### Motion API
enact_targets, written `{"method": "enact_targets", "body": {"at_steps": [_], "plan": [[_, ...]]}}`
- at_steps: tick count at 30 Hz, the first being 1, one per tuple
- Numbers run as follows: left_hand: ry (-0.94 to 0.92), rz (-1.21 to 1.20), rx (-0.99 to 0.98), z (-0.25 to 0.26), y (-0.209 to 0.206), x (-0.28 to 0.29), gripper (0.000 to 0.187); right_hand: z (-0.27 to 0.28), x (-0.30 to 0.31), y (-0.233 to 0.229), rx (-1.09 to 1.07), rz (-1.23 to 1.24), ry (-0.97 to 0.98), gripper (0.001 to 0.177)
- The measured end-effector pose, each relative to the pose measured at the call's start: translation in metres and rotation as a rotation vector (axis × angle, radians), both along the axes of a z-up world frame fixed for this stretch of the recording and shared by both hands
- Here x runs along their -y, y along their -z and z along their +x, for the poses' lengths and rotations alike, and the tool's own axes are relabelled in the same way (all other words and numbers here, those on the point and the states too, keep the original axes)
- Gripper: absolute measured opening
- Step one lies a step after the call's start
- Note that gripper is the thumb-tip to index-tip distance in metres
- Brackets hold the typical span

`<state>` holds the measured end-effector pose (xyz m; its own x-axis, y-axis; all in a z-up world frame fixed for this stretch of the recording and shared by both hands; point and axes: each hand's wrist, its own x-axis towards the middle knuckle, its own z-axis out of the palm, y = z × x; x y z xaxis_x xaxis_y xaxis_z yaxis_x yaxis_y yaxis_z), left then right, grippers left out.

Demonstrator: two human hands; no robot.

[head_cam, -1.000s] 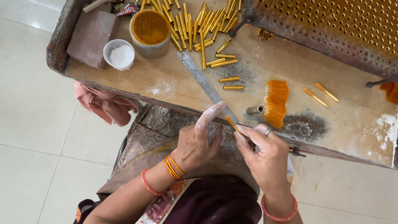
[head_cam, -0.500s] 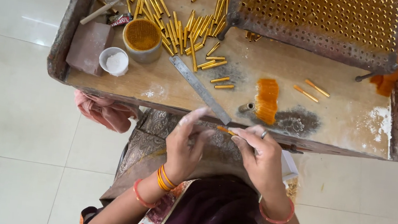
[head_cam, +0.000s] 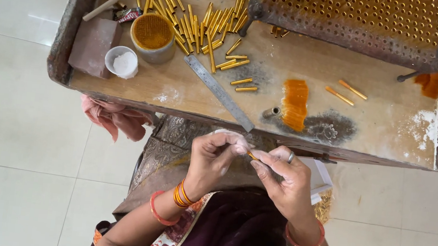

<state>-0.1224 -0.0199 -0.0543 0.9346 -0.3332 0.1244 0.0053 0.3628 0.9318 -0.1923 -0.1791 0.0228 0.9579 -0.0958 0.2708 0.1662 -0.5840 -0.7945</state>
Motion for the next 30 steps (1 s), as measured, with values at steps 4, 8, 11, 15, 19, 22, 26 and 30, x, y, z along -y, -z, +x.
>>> {"method": "enact_targets", "body": {"at_steps": [4,8,11,15,19,22,26,30], "plan": [[-0.003,0.01,0.009,0.002,-0.013,-0.005,0.008,0.002,0.0,0.001,-0.009,0.012,-0.008,0.027],[-0.141,0.058,0.115,0.007,-0.023,-0.013,0.019,0.01,-0.002,-0.002,0.026,-0.049,0.026,0.025],[-0.28,0.18,0.263,0.008,-0.008,-0.013,0.03,0.016,-0.002,0.001,0.052,-0.077,0.049,0.024],[-0.38,0.514,0.783,0.016,-0.012,-0.006,0.065,0.022,-0.002,0.002,0.031,-0.12,0.067,0.024],[-0.372,0.569,0.844,0.023,0.019,-0.002,0.072,0.027,0.0,0.002,0.021,-0.132,0.078,0.023],[-0.282,0.553,0.755,0.024,0.029,-0.002,0.072,0.032,0.002,0.002,0.028,-0.149,0.086,0.024],[-0.328,0.555,0.816,0.026,0.024,-0.004,0.072,0.035,0.002,0.002,0.009,-0.173,0.057,0.025],[-0.371,0.545,0.85,0.027,0.015,-0.005,0.072,0.037,0.003,0.001,-0.002,-0.199,0.037,0.025]]}}
